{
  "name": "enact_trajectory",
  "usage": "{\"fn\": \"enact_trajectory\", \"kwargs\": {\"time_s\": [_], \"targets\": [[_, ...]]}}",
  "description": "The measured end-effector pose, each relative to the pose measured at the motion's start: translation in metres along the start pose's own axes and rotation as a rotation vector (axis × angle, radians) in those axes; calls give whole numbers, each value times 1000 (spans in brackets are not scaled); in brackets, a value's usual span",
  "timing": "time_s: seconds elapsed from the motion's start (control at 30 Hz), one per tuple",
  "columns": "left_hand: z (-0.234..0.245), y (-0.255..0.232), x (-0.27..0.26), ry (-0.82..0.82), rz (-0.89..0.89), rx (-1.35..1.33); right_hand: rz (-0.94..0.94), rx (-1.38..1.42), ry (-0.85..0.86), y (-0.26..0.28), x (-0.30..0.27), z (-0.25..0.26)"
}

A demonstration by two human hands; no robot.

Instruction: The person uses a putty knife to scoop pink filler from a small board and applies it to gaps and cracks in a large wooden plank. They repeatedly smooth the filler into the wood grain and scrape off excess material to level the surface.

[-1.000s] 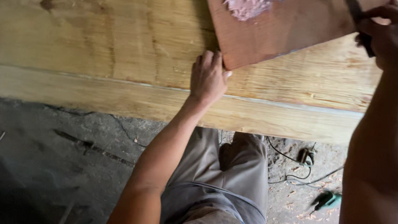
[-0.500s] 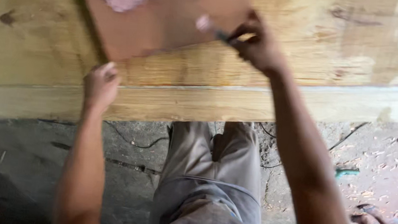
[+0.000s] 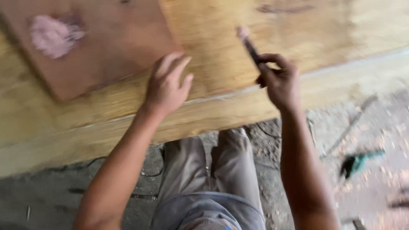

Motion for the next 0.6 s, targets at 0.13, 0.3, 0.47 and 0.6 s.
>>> {"fn": "enact_trajectory", "kwargs": {"time_s": [0.13,0.3,0.47,0.6], "targets": [[-90,-19,75,-10,56,243,49,-39,-221,-7,-6,119],[-128,0,94,-31,320,490,137,-400,-344,17,7,196],[-115,-17,92,-50,323,518,315,-559,-378,47,30,218],[-116,-20,94,-73,325,581,344,-516,-366,44,50,225]]}}
Point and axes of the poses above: each hand's wrist, its own x-axis towards the middle knuckle, its own z-axis out of the back of the hand, y = z × x, the point moved 10 cm from there along x, towards the middle knuckle, and after that the axes turned 6 degrees about x, right-handed, at the moved point
